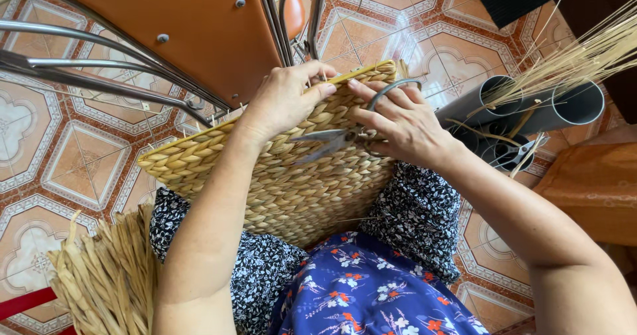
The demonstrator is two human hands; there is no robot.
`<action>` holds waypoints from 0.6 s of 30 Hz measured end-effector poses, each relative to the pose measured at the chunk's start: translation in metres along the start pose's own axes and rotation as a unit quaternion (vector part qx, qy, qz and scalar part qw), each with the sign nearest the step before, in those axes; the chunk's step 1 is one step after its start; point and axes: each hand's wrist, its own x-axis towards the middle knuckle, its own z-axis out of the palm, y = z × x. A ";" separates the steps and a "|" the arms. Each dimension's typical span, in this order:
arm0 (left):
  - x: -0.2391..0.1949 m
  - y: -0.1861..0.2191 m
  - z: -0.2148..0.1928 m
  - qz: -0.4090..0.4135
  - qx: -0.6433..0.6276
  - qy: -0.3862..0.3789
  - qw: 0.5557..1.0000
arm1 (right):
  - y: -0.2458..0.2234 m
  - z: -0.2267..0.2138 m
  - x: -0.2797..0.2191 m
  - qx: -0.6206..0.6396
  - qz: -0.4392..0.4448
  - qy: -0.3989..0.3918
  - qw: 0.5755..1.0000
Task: The person uses shears to trim protruding straw ends from the edges of a large woven mat. They systematically cut the excess material along the perimeter, rotating the mat to access different sides and ensuring a clean finish.
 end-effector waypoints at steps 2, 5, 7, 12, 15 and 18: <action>0.000 -0.001 -0.002 -0.021 -0.004 0.002 1.000 | -0.003 0.000 0.009 0.014 0.011 -0.016 1.000; 0.002 -0.006 -0.001 -0.005 0.005 0.022 1.000 | -0.012 -0.004 0.020 -0.008 0.028 -0.036 0.999; 0.005 -0.007 0.001 -0.011 0.012 0.020 1.000 | -0.021 -0.006 0.029 -0.027 0.052 -0.048 0.997; 0.010 -0.009 0.002 -0.039 0.020 0.007 0.999 | -0.036 -0.001 0.045 -0.093 0.091 -0.064 0.989; 0.010 -0.010 0.001 -0.011 -0.006 0.009 1.000 | -0.028 0.002 0.051 -0.114 0.089 -0.100 0.984; 0.010 -0.007 -0.002 -0.086 -0.003 -0.023 0.996 | -0.021 -0.006 0.042 -0.033 0.047 -0.060 0.997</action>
